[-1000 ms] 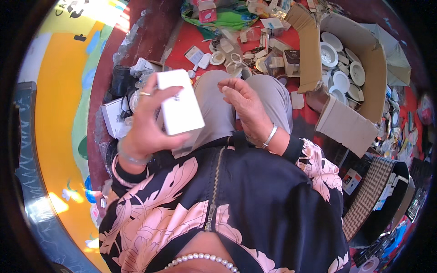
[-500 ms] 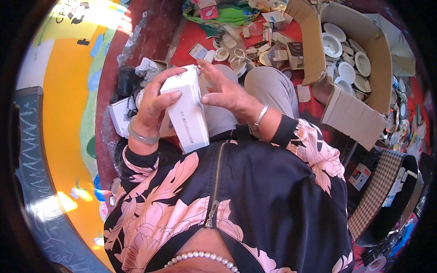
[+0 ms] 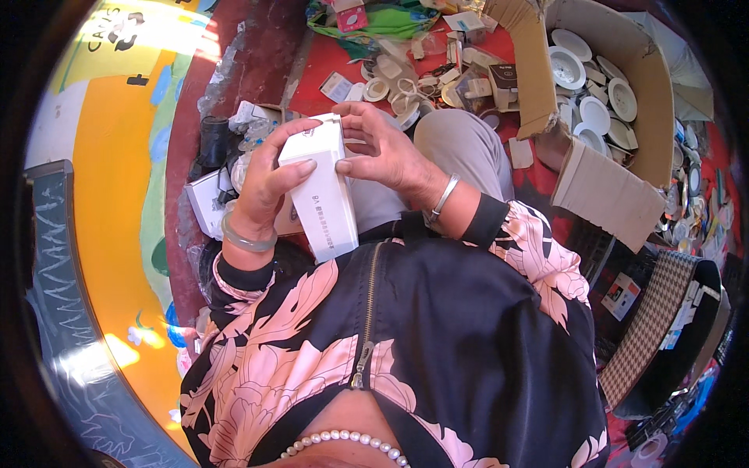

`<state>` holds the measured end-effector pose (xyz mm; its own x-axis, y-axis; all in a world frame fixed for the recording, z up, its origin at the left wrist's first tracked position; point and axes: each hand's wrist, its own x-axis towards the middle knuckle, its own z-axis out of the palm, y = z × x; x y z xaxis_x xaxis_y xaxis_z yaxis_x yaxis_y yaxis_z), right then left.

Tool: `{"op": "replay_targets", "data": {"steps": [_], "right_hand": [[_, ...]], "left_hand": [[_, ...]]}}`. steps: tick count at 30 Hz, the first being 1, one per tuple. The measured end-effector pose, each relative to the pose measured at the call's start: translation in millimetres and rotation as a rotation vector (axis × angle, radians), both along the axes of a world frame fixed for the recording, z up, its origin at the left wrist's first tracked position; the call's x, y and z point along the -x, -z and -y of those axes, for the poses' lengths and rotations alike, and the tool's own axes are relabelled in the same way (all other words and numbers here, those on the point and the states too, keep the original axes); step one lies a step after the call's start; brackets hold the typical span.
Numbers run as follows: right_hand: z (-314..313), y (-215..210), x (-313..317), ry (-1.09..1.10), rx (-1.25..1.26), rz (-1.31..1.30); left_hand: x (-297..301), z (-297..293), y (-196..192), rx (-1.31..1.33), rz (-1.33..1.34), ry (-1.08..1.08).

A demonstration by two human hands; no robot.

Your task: The person peels the plastic film from a white box, opens it, and removes a digital blood pressure monitor and its instruction manual.

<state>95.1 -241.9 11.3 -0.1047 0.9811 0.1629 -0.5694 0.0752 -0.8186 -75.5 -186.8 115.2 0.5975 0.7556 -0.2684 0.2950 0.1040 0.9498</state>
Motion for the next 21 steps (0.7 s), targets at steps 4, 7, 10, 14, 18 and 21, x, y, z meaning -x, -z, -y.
{"op": "replay_targets", "data": {"steps": [4, 7, 10, 14, 18, 21], "right_hand": [[8.4, 1.0, -1.3, 0.083, 0.1, -0.006], [6.4, 21.8, 0.6, -0.018, 0.245, -0.047], [0.2, 21.4, -3.1, -0.027, 0.055, -0.146], [-4.0, -3.3, -5.5, -0.098, -0.028, -0.119], [0.6, 2.3, -5.9, -0.093, 0.025, -0.102], [5.7, 0.1, -3.2, -0.05, 0.035, -0.09]], "left_hand": [[6.4, -5.4, 2.5, 0.033, 0.045, -0.027], [13.9, -6.8, 1.4, 0.109, 0.178, -0.056], [5.7, -2.2, 0.7, 0.038, 0.098, 0.036], [2.4, -2.3, 6.8, -0.089, 0.015, 0.065], [1.0, 0.9, 3.8, -0.058, -0.01, 0.033], [1.2, 2.1, 7.7, -0.044, -0.007, 0.029]]}}
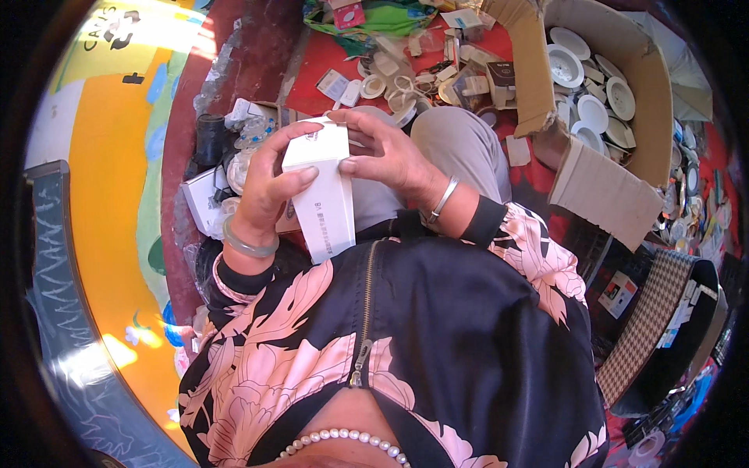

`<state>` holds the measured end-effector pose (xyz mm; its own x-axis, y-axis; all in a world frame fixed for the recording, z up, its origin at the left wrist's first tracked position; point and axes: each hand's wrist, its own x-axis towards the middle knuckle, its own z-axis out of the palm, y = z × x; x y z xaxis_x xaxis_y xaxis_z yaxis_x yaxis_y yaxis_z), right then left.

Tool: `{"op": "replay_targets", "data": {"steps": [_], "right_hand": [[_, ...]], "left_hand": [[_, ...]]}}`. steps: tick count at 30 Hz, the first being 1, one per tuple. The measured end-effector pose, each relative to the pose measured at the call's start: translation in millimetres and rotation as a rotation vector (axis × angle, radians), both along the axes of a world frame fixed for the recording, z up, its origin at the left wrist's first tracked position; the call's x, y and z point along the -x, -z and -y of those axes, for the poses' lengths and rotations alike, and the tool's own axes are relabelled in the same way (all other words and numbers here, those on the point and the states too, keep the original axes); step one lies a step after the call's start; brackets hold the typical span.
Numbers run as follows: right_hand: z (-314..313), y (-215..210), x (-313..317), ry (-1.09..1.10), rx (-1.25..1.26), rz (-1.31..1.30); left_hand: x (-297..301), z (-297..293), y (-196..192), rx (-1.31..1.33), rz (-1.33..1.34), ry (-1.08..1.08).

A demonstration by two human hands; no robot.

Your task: The person peels the plastic film from a white box, opens it, and removes a digital blood pressure monitor and its instruction manual.

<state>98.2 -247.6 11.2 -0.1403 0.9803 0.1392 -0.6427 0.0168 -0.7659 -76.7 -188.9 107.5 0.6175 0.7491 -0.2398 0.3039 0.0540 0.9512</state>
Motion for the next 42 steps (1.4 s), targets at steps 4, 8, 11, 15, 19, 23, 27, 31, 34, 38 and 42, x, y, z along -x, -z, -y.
{"op": "replay_targets", "data": {"steps": [4, 8, 11, 15, 19, 23, 27, 31, 34, 38, 42], "right_hand": [[6.0, -2.1, 1.7, 0.045, 0.001, 0.026], [16.6, -9.8, 1.1, 0.069, 0.035, 0.035], [22.0, -13.3, 2.6, 0.079, 0.063, 0.039], [26.3, -15.1, 5.1, 0.064, 0.081, 0.05], [26.1, -12.2, 7.8, 0.041, 0.081, 0.057], [17.9, -13.5, 6.8, 0.06, -0.132, 0.073], [18.4, -17.1, 4.7, 0.066, -0.09, 0.187], [31.4, -13.3, -1.0, 0.118, -0.058, 0.25], [30.4, -19.3, 17.7, 0.115, -0.073, 0.203], [34.8, -24.2, 12.9, 0.111, -0.046, 0.157], [42.3, -15.8, 12.8, 0.153, -0.109, 0.211]], "left_hand": [[3.7, 2.1, 2.5, 0.04, 0.049, -0.007], [5.2, 7.5, 5.9, 0.037, 0.1, -0.033], [8.0, 8.7, 4.3, 0.081, 0.096, -0.026], [12.9, 15.1, 5.3, 0.103, 0.124, -0.056], [12.8, 17.1, 1.0, 0.031, 0.152, -0.035], [11.5, 13.5, -0.6, -0.046, 0.156, 0.007], [13.2, 15.0, 1.2, -0.081, 0.167, 0.009], [12.5, 16.8, 2.3, -0.127, 0.134, 0.061], [30.6, 20.2, 7.3, -0.089, 0.284, 0.043], [24.2, 25.4, -2.8, -0.035, 0.187, 0.012], [25.1, 31.4, -0.7, -0.064, 0.213, 0.039]]}}
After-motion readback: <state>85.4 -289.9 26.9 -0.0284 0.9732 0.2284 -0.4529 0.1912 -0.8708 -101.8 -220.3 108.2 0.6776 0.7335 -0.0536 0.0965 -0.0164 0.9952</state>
